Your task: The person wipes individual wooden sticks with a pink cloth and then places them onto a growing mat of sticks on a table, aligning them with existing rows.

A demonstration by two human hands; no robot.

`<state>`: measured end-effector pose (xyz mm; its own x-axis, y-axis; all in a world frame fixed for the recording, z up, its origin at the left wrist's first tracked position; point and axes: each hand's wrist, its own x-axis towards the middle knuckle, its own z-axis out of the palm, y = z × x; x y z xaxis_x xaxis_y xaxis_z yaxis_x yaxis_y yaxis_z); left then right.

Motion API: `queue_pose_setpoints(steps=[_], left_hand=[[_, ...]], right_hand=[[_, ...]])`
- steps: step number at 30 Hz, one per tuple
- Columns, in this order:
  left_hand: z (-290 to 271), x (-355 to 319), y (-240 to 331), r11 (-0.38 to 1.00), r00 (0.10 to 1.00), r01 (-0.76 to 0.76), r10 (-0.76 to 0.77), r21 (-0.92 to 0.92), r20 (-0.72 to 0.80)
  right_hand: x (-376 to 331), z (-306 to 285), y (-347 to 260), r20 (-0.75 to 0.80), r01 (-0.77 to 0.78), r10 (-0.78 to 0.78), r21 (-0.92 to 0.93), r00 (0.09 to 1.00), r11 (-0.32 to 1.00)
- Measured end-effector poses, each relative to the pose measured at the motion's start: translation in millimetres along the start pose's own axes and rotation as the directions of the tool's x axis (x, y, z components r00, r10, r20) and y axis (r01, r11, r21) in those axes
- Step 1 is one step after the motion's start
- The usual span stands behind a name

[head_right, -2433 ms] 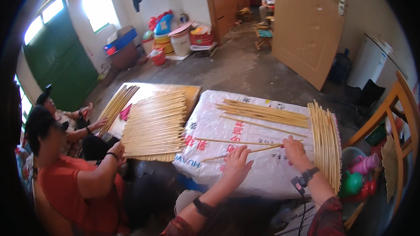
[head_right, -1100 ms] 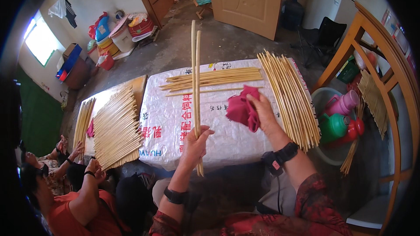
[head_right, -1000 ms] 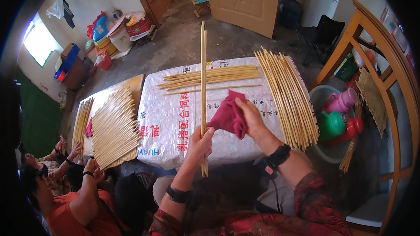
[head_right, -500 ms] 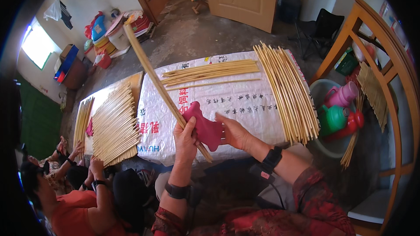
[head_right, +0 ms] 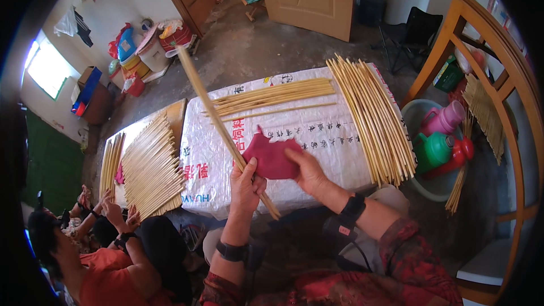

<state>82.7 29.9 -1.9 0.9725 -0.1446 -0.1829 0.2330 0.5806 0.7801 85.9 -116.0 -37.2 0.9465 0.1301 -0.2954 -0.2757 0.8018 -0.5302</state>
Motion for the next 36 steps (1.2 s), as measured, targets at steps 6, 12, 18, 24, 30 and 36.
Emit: queue_pose_setpoints(steps=[6,12,18,24,30,36], left_hand=[[-12.3,-3.3,-16.5,0.958,0.970,0.231,-0.240,0.169,0.034],[-13.2,-2.5,-35.0,0.902,0.905,0.411,-0.421,0.129,0.061],[4.6,-7.7,-33.1,0.898,0.961,0.253,-0.276,0.361,0.011],[1.6,-2.3,-35.2,0.677,0.993,-0.087,0.001,0.731,0.118],[15.4,-14.4,-49.3,0.059,0.990,-0.138,0.027,0.989,0.137],[9.0,-20.2,-57.5,0.374,0.927,-0.374,0.148,0.849,0.344]], right_hand=[[11.3,2.1,-60.1,-0.049,0.353,-0.395,-0.359,0.917,0.864],[-11.4,23.1,-48.8,0.230,0.260,-0.133,-0.917,0.964,0.303],[-14.9,14.6,-35.3,0.510,0.508,-0.049,-0.834,0.859,0.216],[-0.7,-0.7,-21.7,0.188,0.192,-0.061,-0.831,0.980,0.522],[-0.7,-4.0,9.7,0.045,0.139,-0.133,-0.441,0.990,0.887],[4.0,3.9,-0.1,-0.026,0.217,-0.227,-0.212,0.973,0.953]])
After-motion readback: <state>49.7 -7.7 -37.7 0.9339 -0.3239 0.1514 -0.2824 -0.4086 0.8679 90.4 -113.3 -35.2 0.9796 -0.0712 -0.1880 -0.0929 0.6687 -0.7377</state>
